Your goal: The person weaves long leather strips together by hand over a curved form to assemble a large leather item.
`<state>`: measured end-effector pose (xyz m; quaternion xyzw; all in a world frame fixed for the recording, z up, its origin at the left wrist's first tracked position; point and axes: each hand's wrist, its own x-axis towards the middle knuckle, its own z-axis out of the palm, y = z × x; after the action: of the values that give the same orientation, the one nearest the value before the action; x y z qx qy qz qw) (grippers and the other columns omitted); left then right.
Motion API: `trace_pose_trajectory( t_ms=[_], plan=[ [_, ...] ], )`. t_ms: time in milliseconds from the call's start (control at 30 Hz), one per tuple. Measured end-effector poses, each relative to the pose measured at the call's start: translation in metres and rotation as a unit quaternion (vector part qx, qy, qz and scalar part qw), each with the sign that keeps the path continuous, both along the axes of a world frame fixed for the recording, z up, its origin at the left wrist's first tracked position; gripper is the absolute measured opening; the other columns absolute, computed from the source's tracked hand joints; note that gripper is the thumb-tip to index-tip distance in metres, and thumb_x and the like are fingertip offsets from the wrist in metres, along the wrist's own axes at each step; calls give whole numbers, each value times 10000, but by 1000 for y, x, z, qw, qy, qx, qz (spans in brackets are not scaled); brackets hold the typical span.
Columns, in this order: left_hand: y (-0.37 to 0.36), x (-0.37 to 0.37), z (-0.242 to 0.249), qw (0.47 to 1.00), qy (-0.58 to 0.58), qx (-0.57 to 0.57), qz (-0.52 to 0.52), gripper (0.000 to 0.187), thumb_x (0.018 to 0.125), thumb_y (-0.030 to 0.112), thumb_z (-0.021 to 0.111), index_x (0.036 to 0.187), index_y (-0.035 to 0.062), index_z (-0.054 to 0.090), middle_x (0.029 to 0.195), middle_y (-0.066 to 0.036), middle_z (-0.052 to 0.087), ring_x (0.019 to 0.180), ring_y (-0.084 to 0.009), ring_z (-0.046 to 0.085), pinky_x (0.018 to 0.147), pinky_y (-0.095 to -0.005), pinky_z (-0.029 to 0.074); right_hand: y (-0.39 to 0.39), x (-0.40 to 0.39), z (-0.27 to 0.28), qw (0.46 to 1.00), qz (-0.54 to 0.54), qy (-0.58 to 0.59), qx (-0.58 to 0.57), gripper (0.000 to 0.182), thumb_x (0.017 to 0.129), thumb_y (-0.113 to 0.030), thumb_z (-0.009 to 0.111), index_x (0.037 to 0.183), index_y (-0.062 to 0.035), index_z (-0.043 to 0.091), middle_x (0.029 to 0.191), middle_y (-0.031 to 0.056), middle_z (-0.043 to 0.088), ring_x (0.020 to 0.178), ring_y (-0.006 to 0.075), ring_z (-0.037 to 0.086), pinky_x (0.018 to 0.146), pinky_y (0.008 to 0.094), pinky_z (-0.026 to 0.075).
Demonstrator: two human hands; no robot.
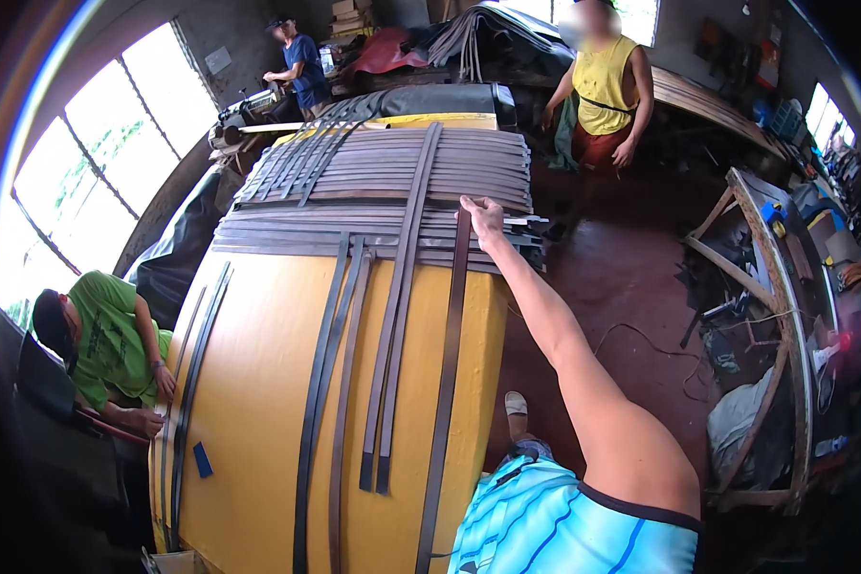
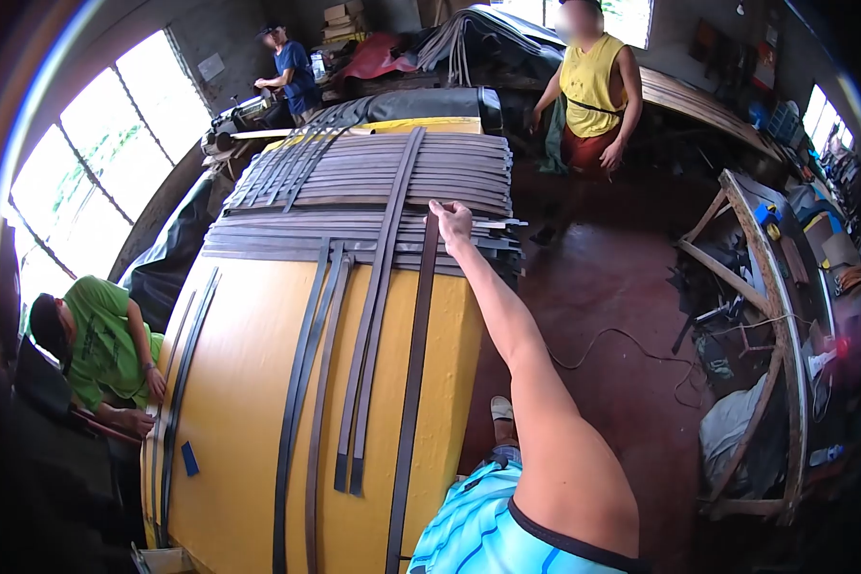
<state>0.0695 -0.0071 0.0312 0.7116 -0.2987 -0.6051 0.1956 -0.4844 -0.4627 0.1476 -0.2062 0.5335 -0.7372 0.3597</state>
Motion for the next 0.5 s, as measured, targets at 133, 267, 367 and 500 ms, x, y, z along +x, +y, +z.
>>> trace_pose_trajectory(
  t_ms=[133, 267, 367, 500],
  plan=[
    [11, 4, 4, 1000, -10, 0, 22, 184, 939, 170, 675, 1067, 39, 662, 878, -88, 655, 818, -221, 640, 716, -346, 541, -11, -4, 4, 998, 15, 63, -17, 223, 891, -192, 775, 901, -18, 636, 776, 96, 713, 689, 156, 688, 593, 276, 525],
    [38, 14, 6, 998, -30, 3, 46, 188, 940, 171, 676, 1072, 38, 662, 885, -89, 656, 823, -221, 640, 718, -346, 541, -30, -15, -1, 996, 65, 63, -29, 177, 901, -186, 754, 918, -31, 671, 788, 92, 725, 688, 150, 681, 592, 278, 524],
    [79, 36, 2, 995, -70, 12, 66, 192, 940, 172, 676, 1076, 38, 662, 889, -90, 657, 827, -222, 641, 720, -347, 542, -36, -20, 0, 992, 101, 78, -14, 151, 914, -181, 732, 940, -38, 691, 793, 95, 734, 612, 150, 678, 498, 297, 542],
    [160, 81, -8, 983, -169, 48, 50, 196, 940, 174, 677, 1081, 37, 662, 896, -91, 658, 833, -223, 642, 723, -347, 543, -45, -29, -14, 978, 117, 169, 43, 206, 899, -268, 754, 851, -70, 725, 783, 25, 721, 619, 85, 633, 528, 272, 529]
  ],
)
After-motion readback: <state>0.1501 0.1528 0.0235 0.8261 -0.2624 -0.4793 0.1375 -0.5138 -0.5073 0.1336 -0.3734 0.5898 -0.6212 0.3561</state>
